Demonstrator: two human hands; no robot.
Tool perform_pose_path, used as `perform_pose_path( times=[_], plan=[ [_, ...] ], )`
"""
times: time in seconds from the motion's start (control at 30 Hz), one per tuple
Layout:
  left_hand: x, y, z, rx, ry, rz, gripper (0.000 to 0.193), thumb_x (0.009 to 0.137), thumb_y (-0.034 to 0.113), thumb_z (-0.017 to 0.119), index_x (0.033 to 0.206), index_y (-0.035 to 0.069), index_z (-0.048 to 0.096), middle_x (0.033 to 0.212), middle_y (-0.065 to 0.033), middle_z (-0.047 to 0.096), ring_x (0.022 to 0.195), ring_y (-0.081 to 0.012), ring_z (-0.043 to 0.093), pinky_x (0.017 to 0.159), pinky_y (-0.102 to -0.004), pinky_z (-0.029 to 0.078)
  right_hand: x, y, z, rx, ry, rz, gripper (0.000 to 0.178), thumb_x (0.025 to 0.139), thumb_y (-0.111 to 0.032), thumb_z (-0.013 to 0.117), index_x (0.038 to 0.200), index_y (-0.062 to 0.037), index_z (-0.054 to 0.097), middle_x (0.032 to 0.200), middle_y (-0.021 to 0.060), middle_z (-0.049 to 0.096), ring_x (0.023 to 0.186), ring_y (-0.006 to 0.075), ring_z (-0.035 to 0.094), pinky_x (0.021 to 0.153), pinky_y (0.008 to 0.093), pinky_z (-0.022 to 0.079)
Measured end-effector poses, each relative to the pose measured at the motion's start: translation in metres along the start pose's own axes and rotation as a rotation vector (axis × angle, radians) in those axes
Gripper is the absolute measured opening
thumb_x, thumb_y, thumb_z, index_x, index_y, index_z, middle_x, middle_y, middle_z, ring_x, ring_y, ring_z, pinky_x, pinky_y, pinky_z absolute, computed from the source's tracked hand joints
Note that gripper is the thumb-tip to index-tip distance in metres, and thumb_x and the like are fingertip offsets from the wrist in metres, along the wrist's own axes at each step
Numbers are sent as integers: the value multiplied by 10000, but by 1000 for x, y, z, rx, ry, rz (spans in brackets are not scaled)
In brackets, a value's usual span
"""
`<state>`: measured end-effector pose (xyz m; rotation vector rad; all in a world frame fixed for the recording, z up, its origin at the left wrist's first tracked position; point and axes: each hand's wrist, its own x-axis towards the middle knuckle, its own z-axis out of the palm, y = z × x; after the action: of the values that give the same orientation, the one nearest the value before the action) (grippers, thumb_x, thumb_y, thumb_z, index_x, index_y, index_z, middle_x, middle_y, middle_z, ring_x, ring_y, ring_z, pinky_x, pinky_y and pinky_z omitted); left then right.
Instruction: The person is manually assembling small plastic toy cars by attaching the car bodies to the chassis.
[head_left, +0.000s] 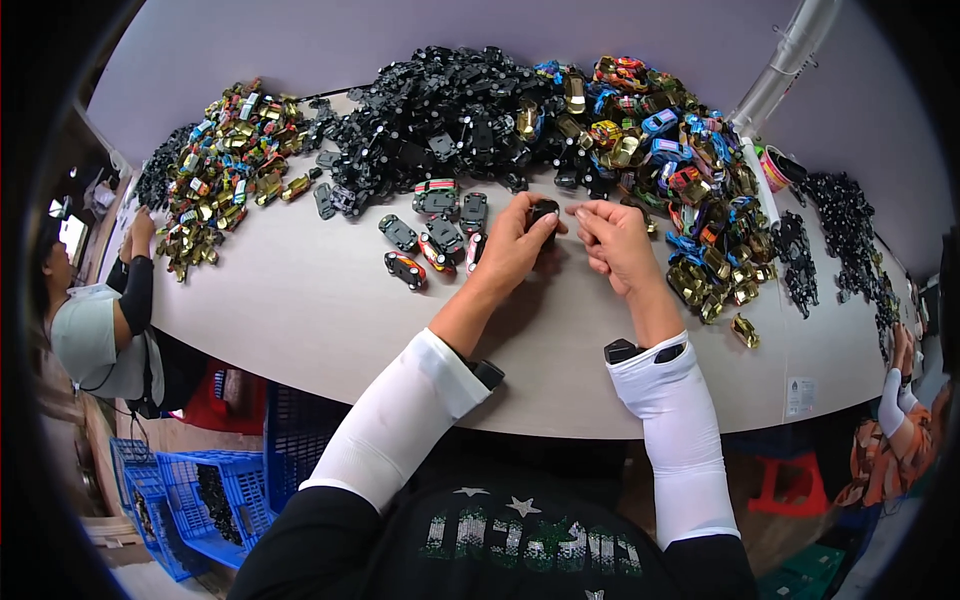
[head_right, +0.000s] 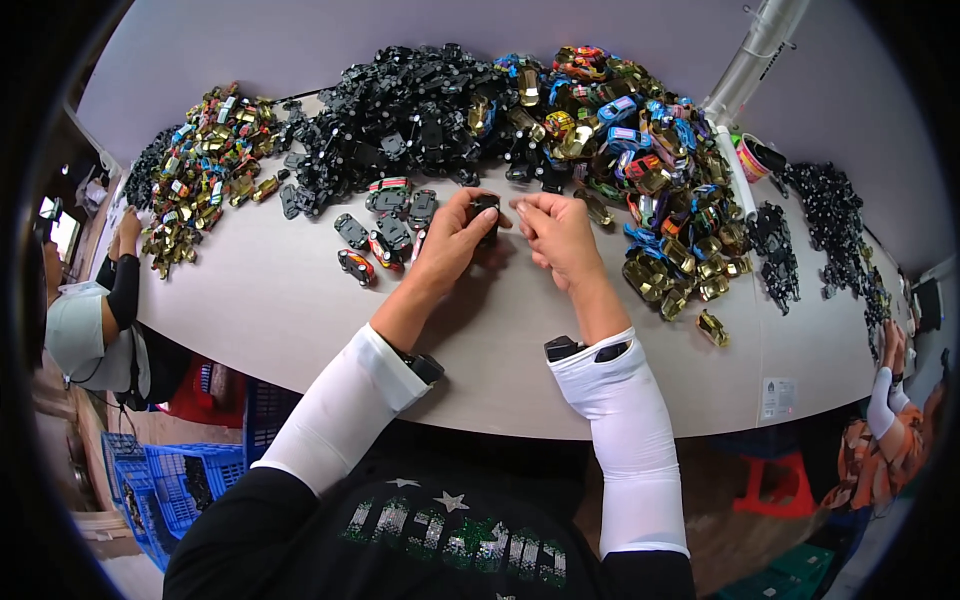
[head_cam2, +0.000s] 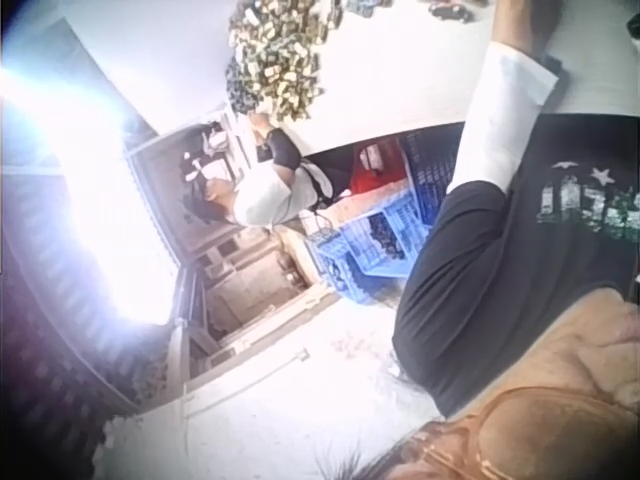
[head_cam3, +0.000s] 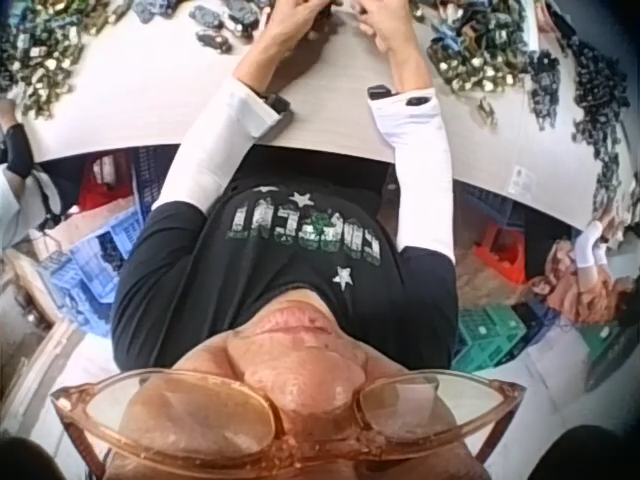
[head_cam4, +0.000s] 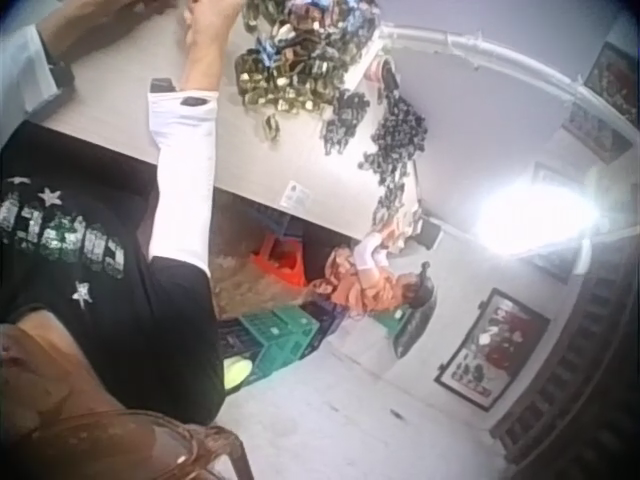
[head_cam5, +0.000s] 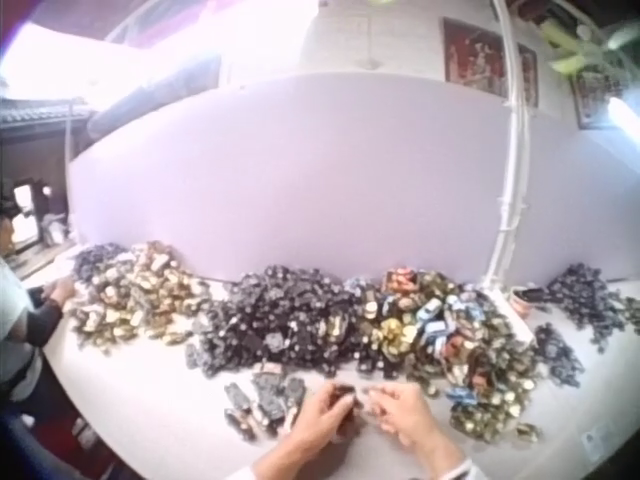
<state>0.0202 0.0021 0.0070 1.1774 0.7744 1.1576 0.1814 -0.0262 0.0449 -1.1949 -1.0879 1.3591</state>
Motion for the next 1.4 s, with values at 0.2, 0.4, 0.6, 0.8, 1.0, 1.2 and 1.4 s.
perform_pose_path(
  times=[0.2,0.4,0.6,0.8,1.0,1.2,1.4],
  plan=[
    [-7,4,3,303,-122,-39,186,999,170,432,1155,72,459,845,-15,544,623,-52,467,511,-208,399,0,-2,-3,303,-83,176,114,903,-89,568,927,18,600,644,3,525,410,8,354,337,182,253],
    [-8,2,5,418,-113,-26,126,986,123,460,1090,53,461,802,-25,522,598,-64,465,526,-216,408,2,5,-5,239,-88,177,119,912,-110,581,933,8,582,647,0,518,414,6,359,333,172,255],
    [-7,-2,5,529,-112,115,111,972,110,481,1041,23,475,746,-33,540,583,-88,480,524,-255,413,-1,2,-2,244,-37,182,120,890,-95,601,832,9,588,623,11,532,384,3,348,316,188,232],
    [-9,0,5,584,-94,82,109,960,105,494,1016,13,480,770,-69,579,595,-105,505,541,-273,428,1,10,2,52,-37,132,123,906,-106,583,825,-13,594,602,-17,510,398,-2,345,320,168,227],
    [-5,-10,7,771,-55,370,127,933,98,526,1001,-3,492,786,-133,630,636,-173,584,583,-323,460,10,28,5,-896,222,-482,220,814,-168,656,685,8,631,598,151,616,476,316,563,462,406,431],
    [-9,5,9,709,-1,117,153,903,95,550,1008,-9,511,790,-184,656,721,-331,633,670,-380,478,6,10,0,-880,319,-490,185,770,-210,670,731,-29,671,702,181,645,660,378,626,639,439,495],
    [-12,18,8,1173,59,254,242,801,30,588,1042,23,568,996,-190,615,1008,-356,545,901,-424,433,4,-8,-37,-1406,643,-142,140,736,-146,655,830,-55,705,821,185,680,784,375,663,718,458,529]
  ],
)
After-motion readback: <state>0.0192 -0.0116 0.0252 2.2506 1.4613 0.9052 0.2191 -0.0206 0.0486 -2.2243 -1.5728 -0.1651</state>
